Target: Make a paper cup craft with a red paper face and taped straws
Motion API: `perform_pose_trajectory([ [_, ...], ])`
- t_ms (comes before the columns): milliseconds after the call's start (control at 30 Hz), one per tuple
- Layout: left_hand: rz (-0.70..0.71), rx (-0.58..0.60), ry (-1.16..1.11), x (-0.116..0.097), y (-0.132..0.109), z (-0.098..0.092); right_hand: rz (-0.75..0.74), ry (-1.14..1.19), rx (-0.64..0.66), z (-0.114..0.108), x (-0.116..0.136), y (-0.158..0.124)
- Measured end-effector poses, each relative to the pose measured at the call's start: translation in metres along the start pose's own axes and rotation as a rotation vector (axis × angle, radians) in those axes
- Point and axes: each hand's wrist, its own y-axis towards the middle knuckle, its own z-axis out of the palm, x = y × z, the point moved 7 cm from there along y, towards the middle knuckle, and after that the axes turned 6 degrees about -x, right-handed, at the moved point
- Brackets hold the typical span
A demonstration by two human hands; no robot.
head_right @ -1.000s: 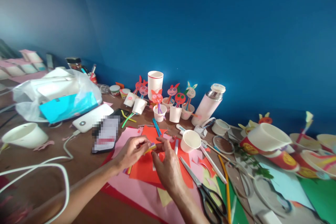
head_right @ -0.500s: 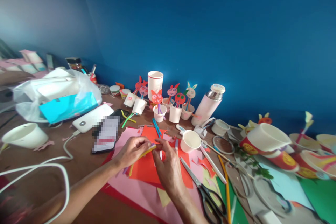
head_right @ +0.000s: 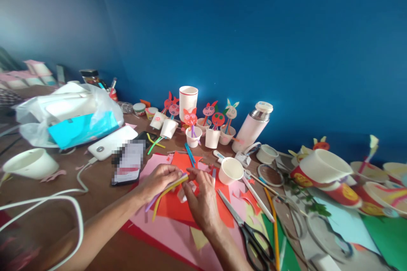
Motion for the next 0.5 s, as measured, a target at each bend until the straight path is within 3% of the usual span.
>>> perform_pose_trajectory([
  [133,-0.057,0.027,-0.091,0.0055,0.0015,0.0015,0.075,0.048,0.028,0.0044,-0.0066,-0.0031],
  [500,-0.206,0.039,-0.209,-0.0003,-0.0032,0.0041,0.059,0.064,0.01,0.0014,-0.005,-0.0012],
])
